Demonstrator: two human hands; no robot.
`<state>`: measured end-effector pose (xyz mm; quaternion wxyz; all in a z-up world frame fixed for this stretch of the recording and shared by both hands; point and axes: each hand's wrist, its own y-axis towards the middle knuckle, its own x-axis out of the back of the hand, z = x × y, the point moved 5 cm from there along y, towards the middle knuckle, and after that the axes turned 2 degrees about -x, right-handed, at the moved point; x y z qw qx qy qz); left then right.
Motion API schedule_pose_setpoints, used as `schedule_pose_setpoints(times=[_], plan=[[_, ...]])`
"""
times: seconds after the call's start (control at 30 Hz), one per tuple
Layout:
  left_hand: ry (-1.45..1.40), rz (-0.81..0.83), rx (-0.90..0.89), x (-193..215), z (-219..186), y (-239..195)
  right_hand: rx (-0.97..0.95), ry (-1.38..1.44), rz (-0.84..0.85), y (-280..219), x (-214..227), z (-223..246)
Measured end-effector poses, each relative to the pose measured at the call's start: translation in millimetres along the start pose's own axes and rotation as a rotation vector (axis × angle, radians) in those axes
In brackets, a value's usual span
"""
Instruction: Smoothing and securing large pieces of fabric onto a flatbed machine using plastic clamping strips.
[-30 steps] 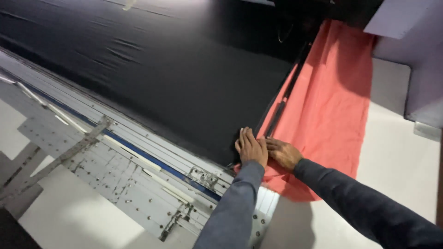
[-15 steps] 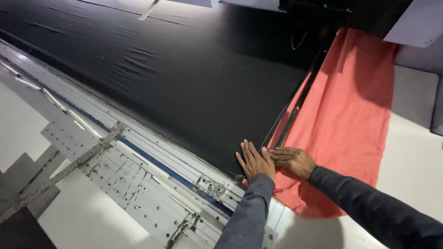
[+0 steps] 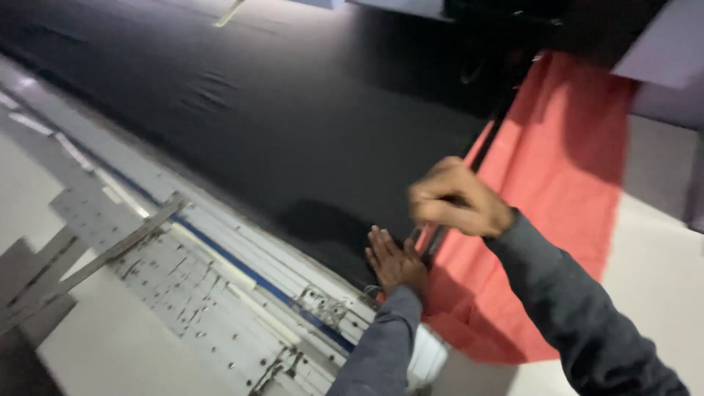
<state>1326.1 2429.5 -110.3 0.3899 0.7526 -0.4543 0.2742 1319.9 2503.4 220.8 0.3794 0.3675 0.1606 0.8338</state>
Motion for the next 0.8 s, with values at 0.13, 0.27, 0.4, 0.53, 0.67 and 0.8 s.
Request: schedule_pose_setpoints(times=[0.13,0.27,0.4,0.53,0.67,0.8], plan=[[-0.069,0.021,-0.019,17.9,-6.3,-1.9,-0.007,0.110,-0.072,-51.4,-41.0,-133.9],[0.096,0.084,-0.066,17.1,-12.8,2.7,-0.747,0.048,-0.364,-115.9,-74.9,-251.9],[0.103,-0.032,-0.126,16.7,-9.4,-2.1,-0.718,-0.081,-0.259,-104.7,-92.3,-241.6],[0.094,-0.079,-0.138,13.1,-14.8,-2.6,-0.713,-0.200,-0.167,-97.6,-92.4,-222.5],[0.201,-0.148,-0.135,7.9,-16.1,1.0,-0.714,-0.425,-0.263,-111.8,-99.8,-216.9],[0.199,-0.083,-0.104,26.3,-21.0,0.7,-0.813,-0.709,-0.568,-174.3,-110.3,-189.9]])
